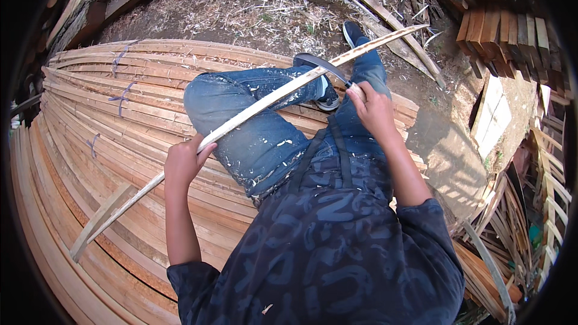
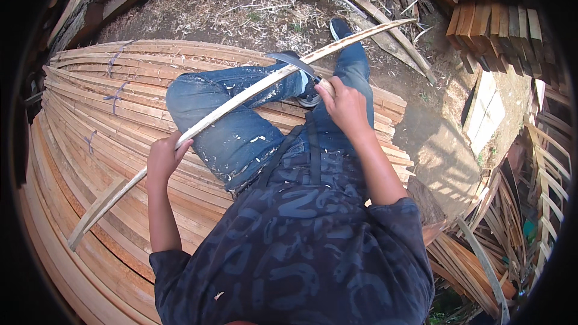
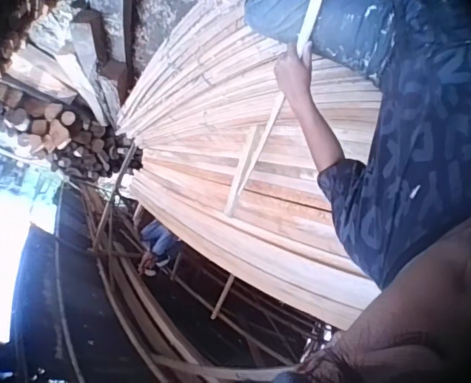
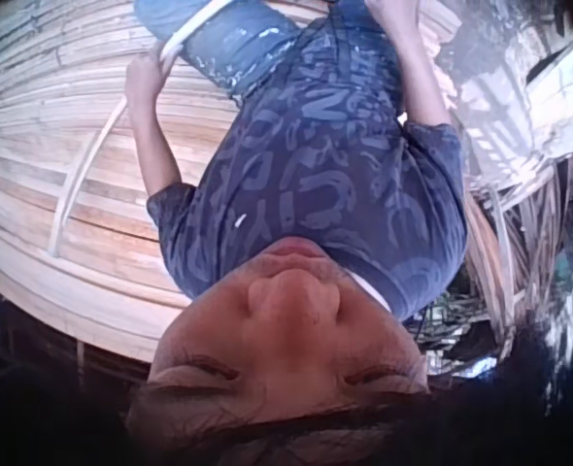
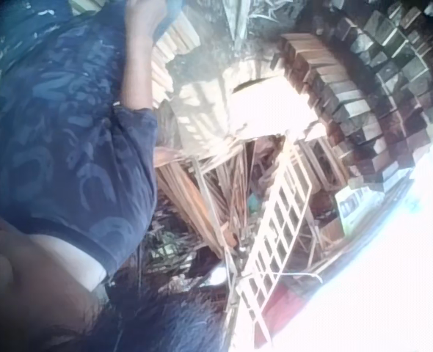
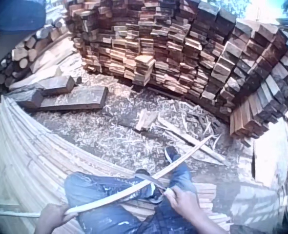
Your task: The person sits on the ground and uses a curved knife to shave thin strips from a long, thin piece of wood. They hold the wood with their left hand and repeatedly scrape the blade along its length to remove the outer layer.
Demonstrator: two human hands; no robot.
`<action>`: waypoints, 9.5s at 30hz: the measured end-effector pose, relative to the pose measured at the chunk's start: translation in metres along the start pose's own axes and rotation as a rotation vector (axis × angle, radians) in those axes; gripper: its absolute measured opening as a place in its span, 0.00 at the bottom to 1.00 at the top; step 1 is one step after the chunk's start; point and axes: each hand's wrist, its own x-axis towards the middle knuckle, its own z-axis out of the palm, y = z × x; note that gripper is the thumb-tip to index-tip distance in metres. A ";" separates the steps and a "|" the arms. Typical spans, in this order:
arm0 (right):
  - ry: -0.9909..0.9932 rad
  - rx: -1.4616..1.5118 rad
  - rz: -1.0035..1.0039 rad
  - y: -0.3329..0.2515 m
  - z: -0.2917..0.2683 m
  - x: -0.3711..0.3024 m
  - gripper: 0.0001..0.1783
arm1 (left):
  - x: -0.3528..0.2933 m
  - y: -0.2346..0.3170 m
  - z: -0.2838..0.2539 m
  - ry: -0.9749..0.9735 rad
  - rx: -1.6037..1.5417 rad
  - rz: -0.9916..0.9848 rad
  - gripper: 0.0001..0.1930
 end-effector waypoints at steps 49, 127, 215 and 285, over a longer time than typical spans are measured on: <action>-0.234 0.235 0.136 0.020 -0.113 0.005 0.17 | 0.165 0.076 -0.044 0.840 -0.178 0.447 0.33; -0.802 1.084 0.212 -0.109 -0.056 -0.046 0.11 | 0.005 -0.024 0.039 0.160 -0.777 -0.150 0.22; -0.130 -0.179 -0.093 -0.009 -0.018 -0.027 0.18 | -0.089 0.120 -0.047 -0.233 -0.382 -0.374 0.15; -0.225 0.029 -0.195 -0.022 0.005 -0.019 0.32 | -0.037 0.159 -0.020 -0.405 -0.536 -0.457 0.23</action>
